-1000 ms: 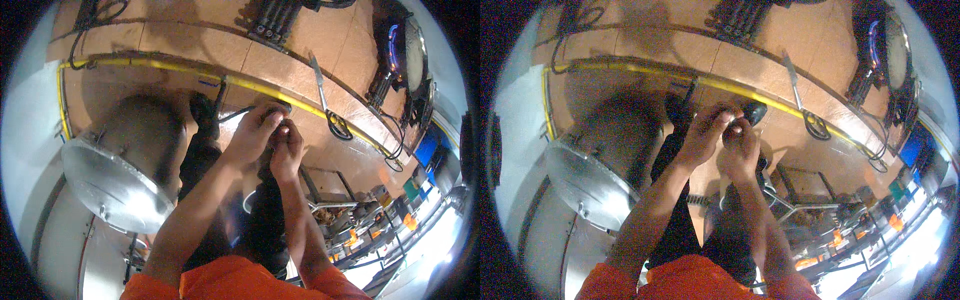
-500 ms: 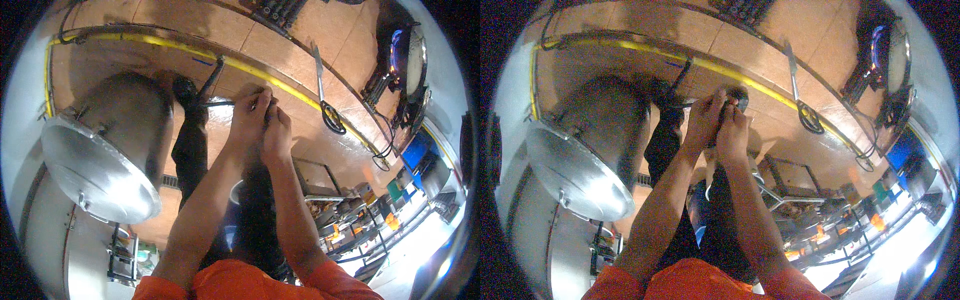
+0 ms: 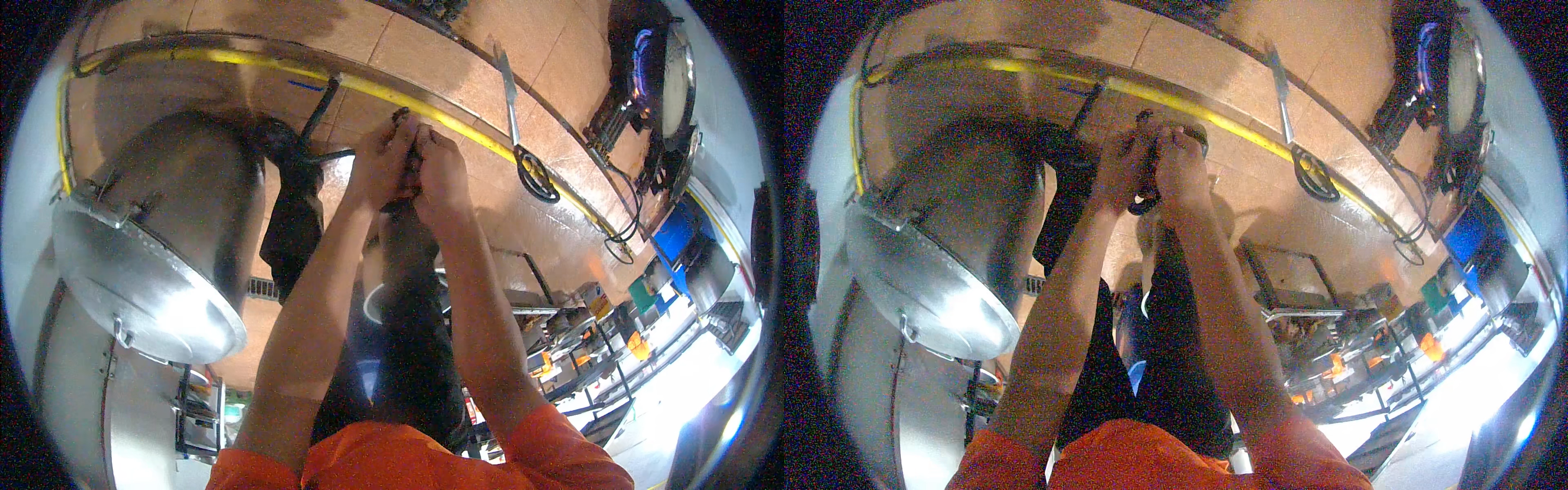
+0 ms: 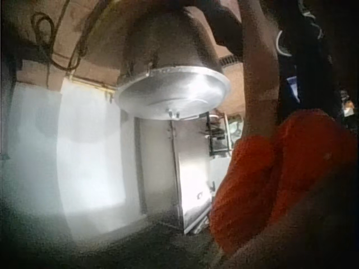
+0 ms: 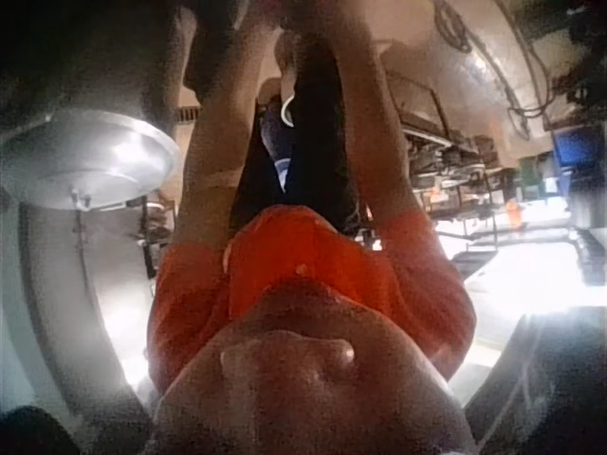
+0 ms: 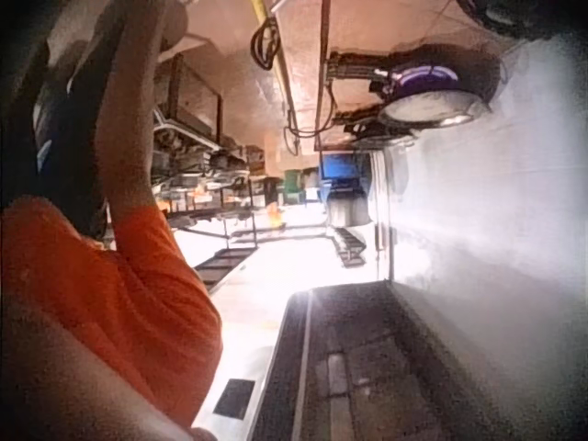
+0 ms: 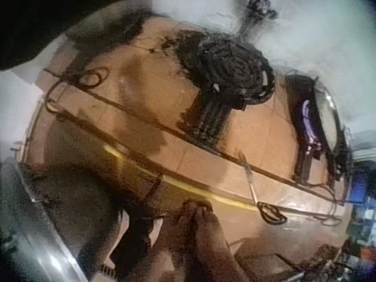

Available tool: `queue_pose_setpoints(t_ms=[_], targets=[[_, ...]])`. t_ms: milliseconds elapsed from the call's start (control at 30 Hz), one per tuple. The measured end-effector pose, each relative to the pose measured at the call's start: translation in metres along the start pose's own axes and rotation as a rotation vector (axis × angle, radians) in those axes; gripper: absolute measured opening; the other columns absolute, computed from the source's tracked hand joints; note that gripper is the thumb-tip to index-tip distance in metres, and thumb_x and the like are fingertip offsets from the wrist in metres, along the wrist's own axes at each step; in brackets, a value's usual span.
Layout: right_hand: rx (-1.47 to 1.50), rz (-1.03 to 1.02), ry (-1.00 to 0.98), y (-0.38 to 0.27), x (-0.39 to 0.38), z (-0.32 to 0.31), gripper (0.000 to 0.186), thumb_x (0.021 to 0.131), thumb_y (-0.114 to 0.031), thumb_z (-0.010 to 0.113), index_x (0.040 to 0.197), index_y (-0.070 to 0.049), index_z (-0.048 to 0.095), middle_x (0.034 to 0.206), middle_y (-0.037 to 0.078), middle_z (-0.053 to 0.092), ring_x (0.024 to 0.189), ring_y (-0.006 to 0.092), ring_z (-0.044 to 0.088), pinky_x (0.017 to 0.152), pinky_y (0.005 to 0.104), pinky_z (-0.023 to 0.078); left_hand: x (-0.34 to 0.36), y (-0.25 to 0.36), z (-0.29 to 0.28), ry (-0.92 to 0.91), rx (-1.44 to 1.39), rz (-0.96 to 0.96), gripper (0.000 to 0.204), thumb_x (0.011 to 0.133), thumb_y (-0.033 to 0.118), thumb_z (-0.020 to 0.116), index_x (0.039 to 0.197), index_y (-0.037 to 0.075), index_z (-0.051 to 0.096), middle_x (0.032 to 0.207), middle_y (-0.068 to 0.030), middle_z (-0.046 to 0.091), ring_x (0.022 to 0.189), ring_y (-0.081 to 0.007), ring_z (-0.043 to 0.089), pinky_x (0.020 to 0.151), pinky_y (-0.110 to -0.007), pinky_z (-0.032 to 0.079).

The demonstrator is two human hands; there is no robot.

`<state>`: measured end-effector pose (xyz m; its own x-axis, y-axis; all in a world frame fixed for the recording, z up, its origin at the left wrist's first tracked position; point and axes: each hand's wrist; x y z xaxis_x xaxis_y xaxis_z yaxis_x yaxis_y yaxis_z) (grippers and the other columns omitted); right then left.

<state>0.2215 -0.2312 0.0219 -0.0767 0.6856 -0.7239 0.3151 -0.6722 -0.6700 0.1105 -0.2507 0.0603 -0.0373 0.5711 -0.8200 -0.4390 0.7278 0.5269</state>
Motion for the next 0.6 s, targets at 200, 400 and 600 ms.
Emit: queue_pose_setpoints(t_ms=[200,400,600], targets=[[0.542,0.177,0.002,-0.062,-0.051,-0.008,0.023,0.102,-0.024,0.04,0.1,-0.007,0.055,0.07,-0.001,0.048,0.057,0.0106,0.047,0.049,0.0254,0.041,-0.015,-0.022,0.007,0.109,-0.455,0.224,0.039,0.096,0.036,0.054,0.113,0.002,0.061,0.105,-0.0092,0.065,0.1,-0.0177,0.06,0.095,-0.033,0.044],[0.484,0.037,0.109,-0.063,-0.069,0.011,0.018,0.102,-0.019,0.039,0.104,-0.006,0.051,0.093,0.004,0.055,0.082,0.0113,0.053,0.071,0.0256,0.047,-0.046,0.02,0.016,0.037,-0.512,0.072,0.034,0.094,0.025,0.057,0.115,-0.002,0.06,0.107,-0.0117,0.066,0.097,-0.0178,0.063,0.088,-0.029,0.049],[0.441,-0.084,0.042,-0.07,-0.078,0.012,0.014,0.102,-0.016,0.04,0.107,-0.007,0.048,0.094,0.004,0.055,0.078,0.0088,0.051,0.067,0.0237,0.045,-0.044,0.026,0.012,-0.127,-0.775,0.191,0.029,0.093,0.019,0.058,0.112,-0.002,0.061,0.104,-0.0108,0.067,0.093,-0.0166,0.064,0.084,-0.028,0.052]])
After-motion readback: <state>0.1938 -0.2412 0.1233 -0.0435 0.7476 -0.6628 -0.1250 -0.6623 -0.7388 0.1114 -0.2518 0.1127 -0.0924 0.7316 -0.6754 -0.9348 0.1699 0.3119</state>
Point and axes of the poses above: each hand's wrist, its own x-axis towards the middle knuckle, its own z-axis out of the palm, y = z × x
